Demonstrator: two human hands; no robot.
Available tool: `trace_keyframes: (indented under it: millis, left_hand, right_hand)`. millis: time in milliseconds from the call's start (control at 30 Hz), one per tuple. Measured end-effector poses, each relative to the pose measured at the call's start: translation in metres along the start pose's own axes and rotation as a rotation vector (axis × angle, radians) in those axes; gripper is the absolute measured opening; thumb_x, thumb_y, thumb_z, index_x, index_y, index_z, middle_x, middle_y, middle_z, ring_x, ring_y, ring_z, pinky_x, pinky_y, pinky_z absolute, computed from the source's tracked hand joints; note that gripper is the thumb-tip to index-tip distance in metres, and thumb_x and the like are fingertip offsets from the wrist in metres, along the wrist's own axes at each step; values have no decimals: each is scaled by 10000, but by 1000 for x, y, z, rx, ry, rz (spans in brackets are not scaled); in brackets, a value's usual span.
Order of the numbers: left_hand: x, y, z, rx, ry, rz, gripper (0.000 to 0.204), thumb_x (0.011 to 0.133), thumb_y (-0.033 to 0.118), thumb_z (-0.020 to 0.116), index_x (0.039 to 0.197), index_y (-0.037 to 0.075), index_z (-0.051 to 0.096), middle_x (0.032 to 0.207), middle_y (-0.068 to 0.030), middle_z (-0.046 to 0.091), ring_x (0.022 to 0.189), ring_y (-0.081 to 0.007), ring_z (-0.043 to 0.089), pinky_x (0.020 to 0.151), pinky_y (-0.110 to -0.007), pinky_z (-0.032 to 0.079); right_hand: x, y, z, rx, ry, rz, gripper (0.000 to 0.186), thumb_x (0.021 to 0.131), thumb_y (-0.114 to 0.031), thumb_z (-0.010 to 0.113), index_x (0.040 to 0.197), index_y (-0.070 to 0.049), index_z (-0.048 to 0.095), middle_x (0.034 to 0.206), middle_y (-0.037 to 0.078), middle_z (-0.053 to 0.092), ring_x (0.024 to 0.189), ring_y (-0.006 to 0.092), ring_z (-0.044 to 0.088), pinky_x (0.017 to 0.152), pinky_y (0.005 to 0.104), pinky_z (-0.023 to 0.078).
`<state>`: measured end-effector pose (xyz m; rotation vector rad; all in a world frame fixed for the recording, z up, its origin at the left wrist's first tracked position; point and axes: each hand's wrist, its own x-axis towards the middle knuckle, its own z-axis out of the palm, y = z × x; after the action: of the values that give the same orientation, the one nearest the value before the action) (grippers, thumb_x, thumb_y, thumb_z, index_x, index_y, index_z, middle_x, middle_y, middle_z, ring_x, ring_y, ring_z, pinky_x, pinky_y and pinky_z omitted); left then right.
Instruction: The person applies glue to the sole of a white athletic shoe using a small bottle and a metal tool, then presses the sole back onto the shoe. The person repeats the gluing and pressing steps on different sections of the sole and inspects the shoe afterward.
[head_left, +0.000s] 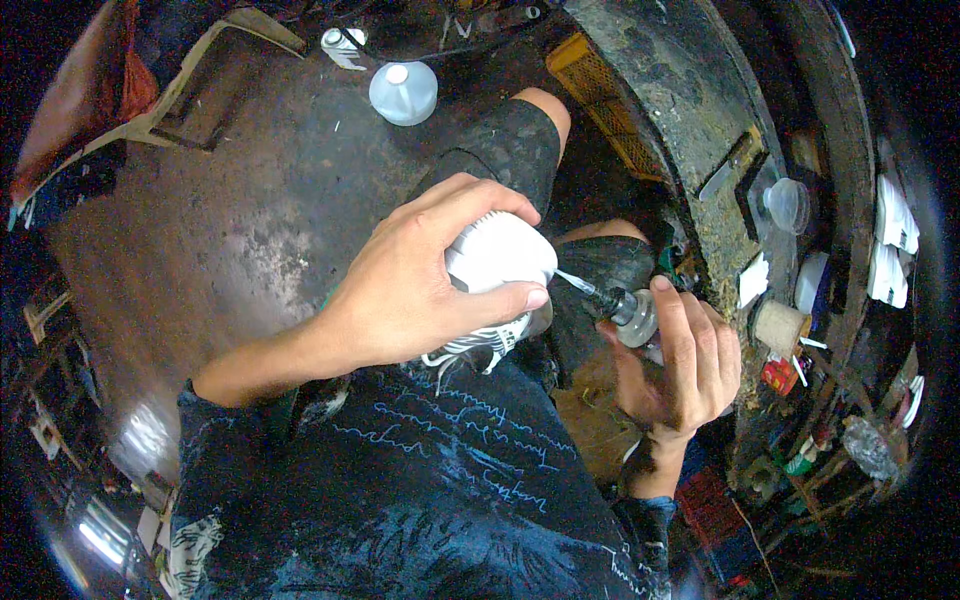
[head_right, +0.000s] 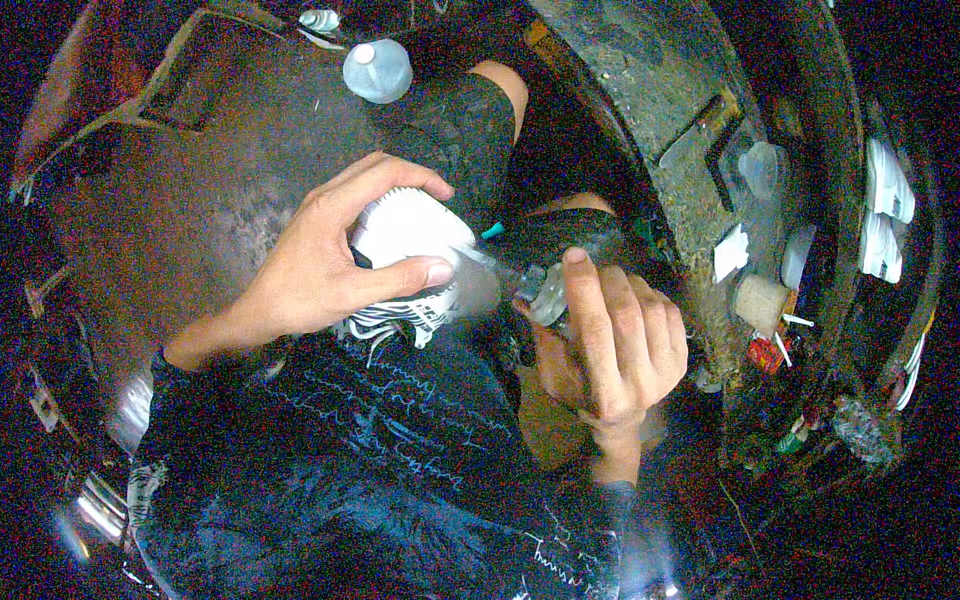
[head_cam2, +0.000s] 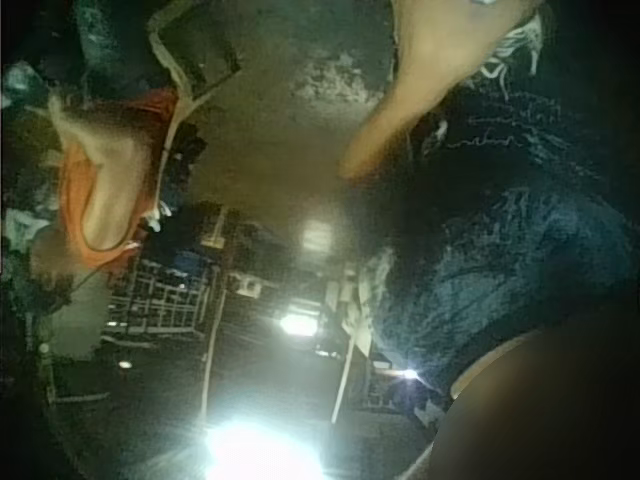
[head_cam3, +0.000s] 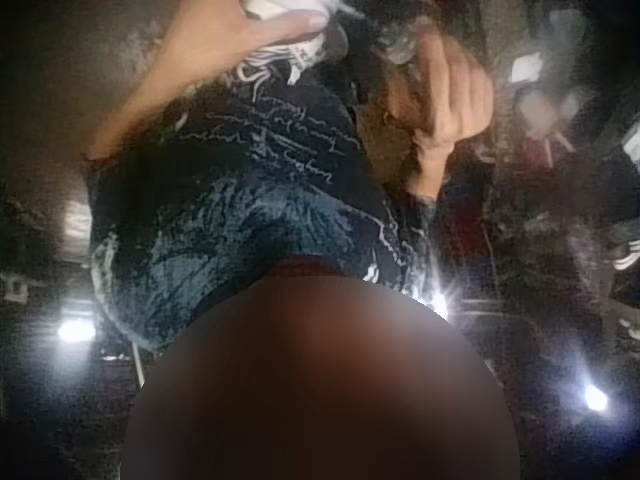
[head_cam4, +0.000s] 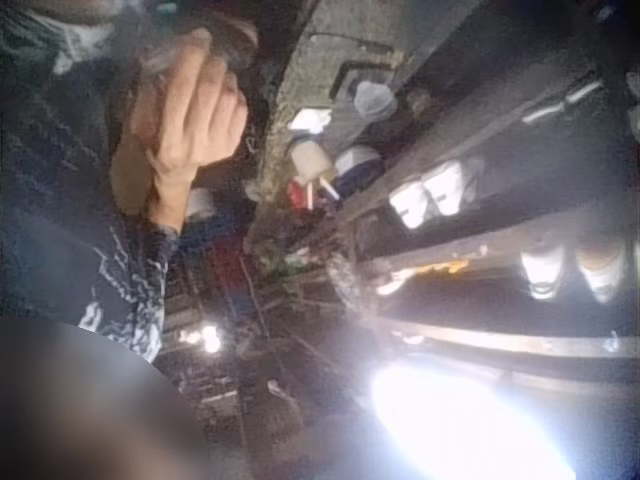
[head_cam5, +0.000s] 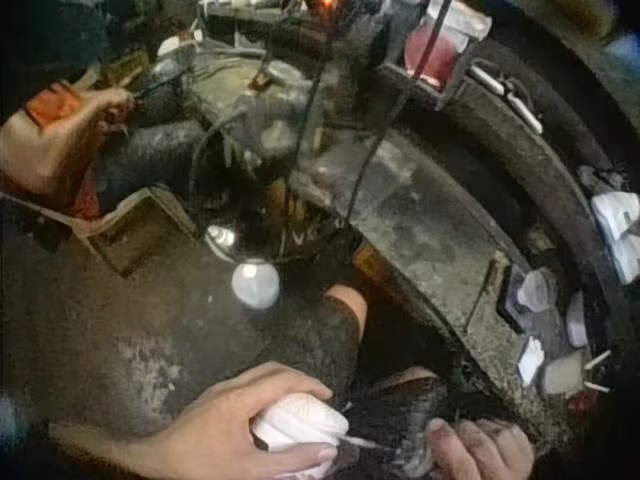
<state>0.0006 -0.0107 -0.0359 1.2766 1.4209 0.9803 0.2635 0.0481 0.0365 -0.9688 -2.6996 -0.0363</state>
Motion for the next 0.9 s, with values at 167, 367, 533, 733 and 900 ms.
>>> trace_keyframes:
  millis: [167, 367, 533, 733, 900]
  left_hand:
    - [0, 0, 0, 29, 2, 10, 506, 818, 350, 887, 1209, 81, 712, 1144, -142, 701, 1067, -344, 716, 918, -440, 568]
    - [-1, 0, 0, 43, 0, 10, 505, 816, 342, 888, 1211, 81, 711, 1146, -140, 703, 1068, -347, 718, 925, -442, 569]
    - [-1, 0, -1, 49, 10, 30, 507, 816, 347, 890, 1210, 82, 712, 1151, -141, 707, 1070, -349, 719, 930, -445, 569]
    - [-2, 1, -2, 45, 0, 10, 509, 820, 356, 892, 1211, 84, 714, 1158, -144, 711, 1082, -352, 720, 945, -450, 570]
    - [-2, 1, -4, 50, -24, 5, 523, 830, 320, 898, 1246, 71, 703, 1162, -131, 703, 1100, -304, 701, 961, -413, 544]
  right_hand:
    - [1, 2, -4, -42, -32, -34, 559, 766, -287, 933, 1217, 8, 783, 1020, 137, 769, 889, 309, 733, 790, 414, 564]
    - [2, 1, -4, -49, -29, -32, 539, 791, -285, 920, 1223, 5, 780, 1014, 134, 769, 885, 304, 732, 794, 415, 562]
    - [0, 0, -5, -51, -22, -37, 524, 800, -281, 918, 1224, -4, 783, 1015, 127, 769, 885, 303, 733, 792, 415, 561]
    - [1, -1, -6, -54, -18, -42, 516, 801, -275, 919, 1220, -4, 786, 1027, 123, 770, 887, 304, 736, 792, 417, 561]
    - [3, -3, -7, -58, -36, -40, 513, 802, -274, 912, 1218, -2, 787, 1025, 129, 771, 887, 306, 737, 794, 419, 562]
